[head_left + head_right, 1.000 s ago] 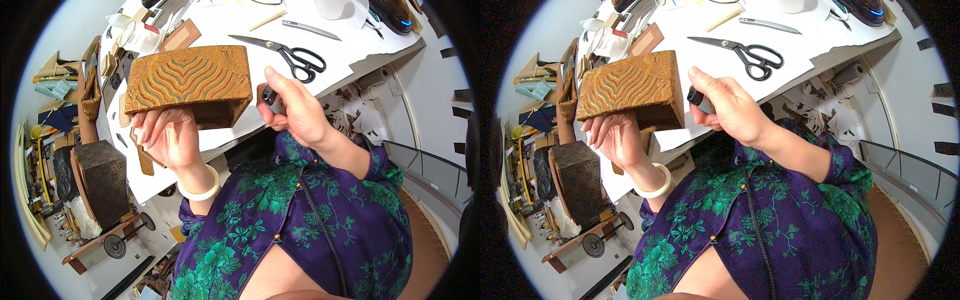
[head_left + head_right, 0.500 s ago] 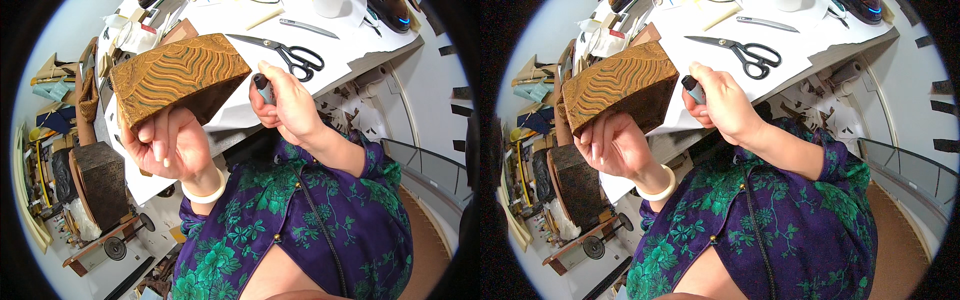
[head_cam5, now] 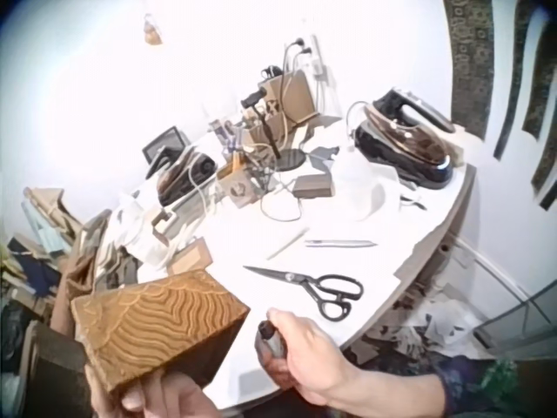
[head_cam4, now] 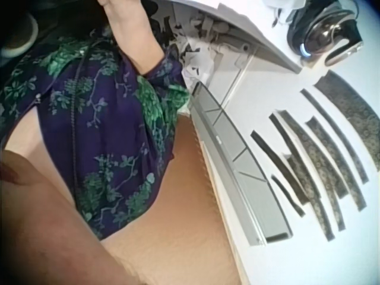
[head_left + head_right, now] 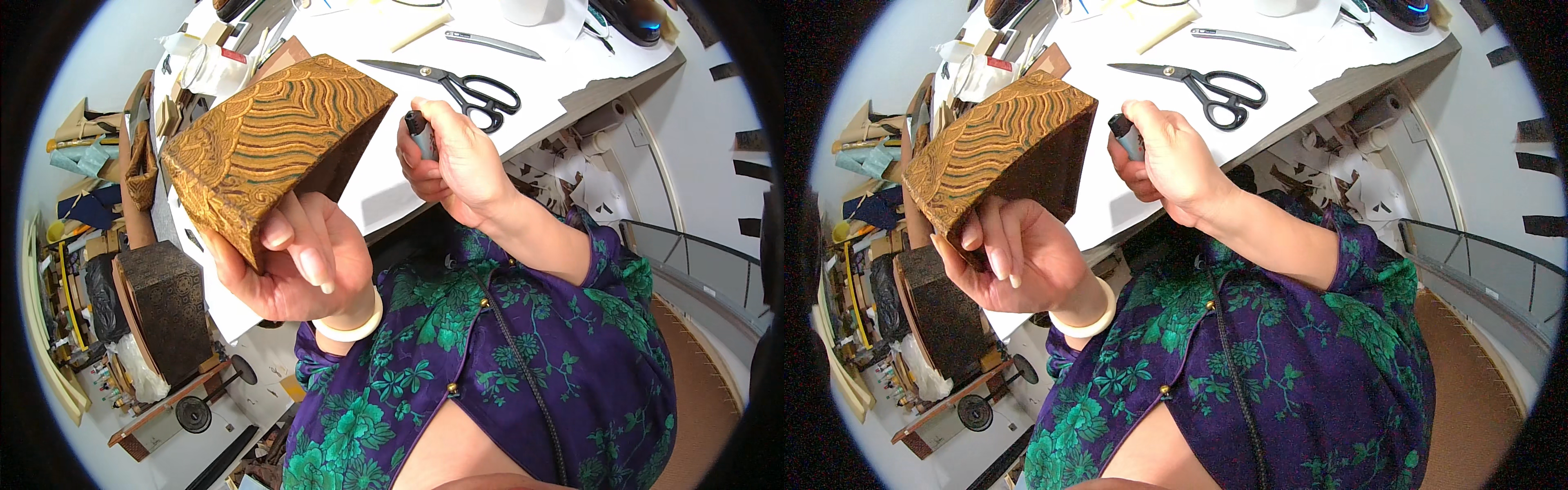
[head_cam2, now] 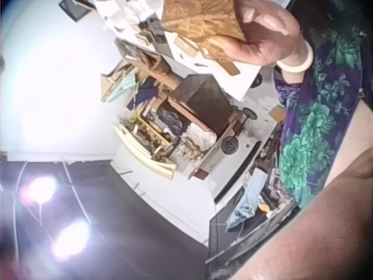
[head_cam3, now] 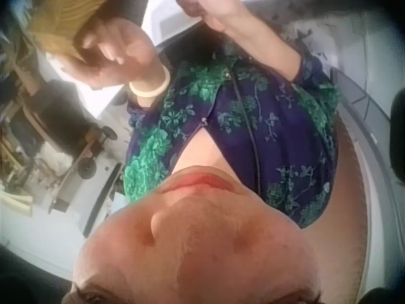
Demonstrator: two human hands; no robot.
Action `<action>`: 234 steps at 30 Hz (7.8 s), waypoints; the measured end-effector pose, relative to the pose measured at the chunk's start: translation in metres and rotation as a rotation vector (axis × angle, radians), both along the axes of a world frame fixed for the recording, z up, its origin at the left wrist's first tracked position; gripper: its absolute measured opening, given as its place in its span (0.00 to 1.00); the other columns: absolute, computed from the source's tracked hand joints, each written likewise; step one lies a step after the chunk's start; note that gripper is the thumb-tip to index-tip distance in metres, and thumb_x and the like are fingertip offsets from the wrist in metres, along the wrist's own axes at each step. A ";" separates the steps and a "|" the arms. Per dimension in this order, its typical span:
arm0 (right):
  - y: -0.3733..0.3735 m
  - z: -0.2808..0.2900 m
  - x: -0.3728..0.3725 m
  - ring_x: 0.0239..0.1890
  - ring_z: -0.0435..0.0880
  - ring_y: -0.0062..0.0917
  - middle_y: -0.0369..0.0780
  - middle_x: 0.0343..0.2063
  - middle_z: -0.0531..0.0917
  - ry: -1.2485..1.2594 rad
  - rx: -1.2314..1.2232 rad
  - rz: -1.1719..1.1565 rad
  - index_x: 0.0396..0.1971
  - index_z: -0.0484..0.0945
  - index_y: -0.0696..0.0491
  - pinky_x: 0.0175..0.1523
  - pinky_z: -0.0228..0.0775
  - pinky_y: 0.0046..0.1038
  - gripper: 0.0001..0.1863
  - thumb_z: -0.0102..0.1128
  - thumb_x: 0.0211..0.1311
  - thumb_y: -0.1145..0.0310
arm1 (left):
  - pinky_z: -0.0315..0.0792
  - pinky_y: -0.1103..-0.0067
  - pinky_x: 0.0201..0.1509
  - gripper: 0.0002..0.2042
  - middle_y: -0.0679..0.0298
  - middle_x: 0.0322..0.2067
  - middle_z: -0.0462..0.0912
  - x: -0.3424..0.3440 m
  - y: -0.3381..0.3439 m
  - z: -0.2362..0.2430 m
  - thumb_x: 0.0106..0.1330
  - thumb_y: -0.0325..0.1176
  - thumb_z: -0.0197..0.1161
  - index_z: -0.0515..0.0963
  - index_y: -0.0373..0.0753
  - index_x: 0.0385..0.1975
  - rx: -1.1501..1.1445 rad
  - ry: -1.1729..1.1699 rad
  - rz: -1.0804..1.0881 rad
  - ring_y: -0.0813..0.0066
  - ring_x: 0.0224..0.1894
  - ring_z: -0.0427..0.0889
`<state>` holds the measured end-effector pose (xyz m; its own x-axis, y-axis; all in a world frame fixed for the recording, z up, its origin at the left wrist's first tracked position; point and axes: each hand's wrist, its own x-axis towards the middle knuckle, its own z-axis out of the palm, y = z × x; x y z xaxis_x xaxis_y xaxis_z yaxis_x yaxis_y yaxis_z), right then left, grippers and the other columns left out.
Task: The person assembles and finishes small wooden boxes. They use a utility knife to trim edges, a clamp to secure pieces, and an iron to press surfaces. They also use scissors to trim excess material and a marker to draw lines on the wood.
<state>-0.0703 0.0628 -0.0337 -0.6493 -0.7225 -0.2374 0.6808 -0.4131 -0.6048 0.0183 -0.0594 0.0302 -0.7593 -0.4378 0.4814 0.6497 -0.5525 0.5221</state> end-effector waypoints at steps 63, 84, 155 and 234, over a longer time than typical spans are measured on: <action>-0.004 0.008 -0.019 0.14 0.56 0.08 0.24 0.13 0.63 0.252 -0.145 0.145 0.26 0.76 0.49 0.19 0.44 0.16 0.24 0.61 0.70 0.43 | 0.69 0.92 0.21 0.13 0.59 0.35 0.85 0.028 0.005 0.002 0.75 0.34 0.54 0.77 0.27 0.38 0.206 0.030 0.160 0.84 0.16 0.77; -0.008 0.001 -0.015 0.35 0.79 0.14 0.33 0.33 0.84 0.363 -0.014 -0.163 0.38 0.84 0.57 0.43 0.73 0.22 0.17 0.73 0.59 0.58 | 0.77 0.75 0.54 0.35 0.42 0.69 0.64 0.051 -0.020 0.022 0.73 0.46 0.56 0.57 0.28 0.71 -0.224 -0.120 -0.436 0.60 0.52 0.76; 0.013 0.004 -0.020 0.16 0.59 0.12 0.31 0.16 0.66 0.267 0.017 0.019 0.26 0.72 0.55 0.22 0.51 0.16 0.31 0.37 0.79 0.44 | 0.68 0.71 0.65 0.37 0.55 0.57 0.76 0.060 -0.063 -0.035 0.53 0.24 0.61 0.63 0.34 0.69 -0.357 -0.674 0.545 0.63 0.56 0.76; 0.021 0.013 -0.036 0.18 0.61 0.06 0.26 0.20 0.69 0.411 0.252 0.313 0.35 0.73 0.51 0.22 0.51 0.11 0.23 0.68 0.64 0.46 | 0.69 0.71 0.66 0.41 0.52 0.57 0.79 0.053 -0.070 0.019 0.49 0.27 0.68 0.65 0.34 0.70 -0.497 -0.884 0.248 0.64 0.58 0.79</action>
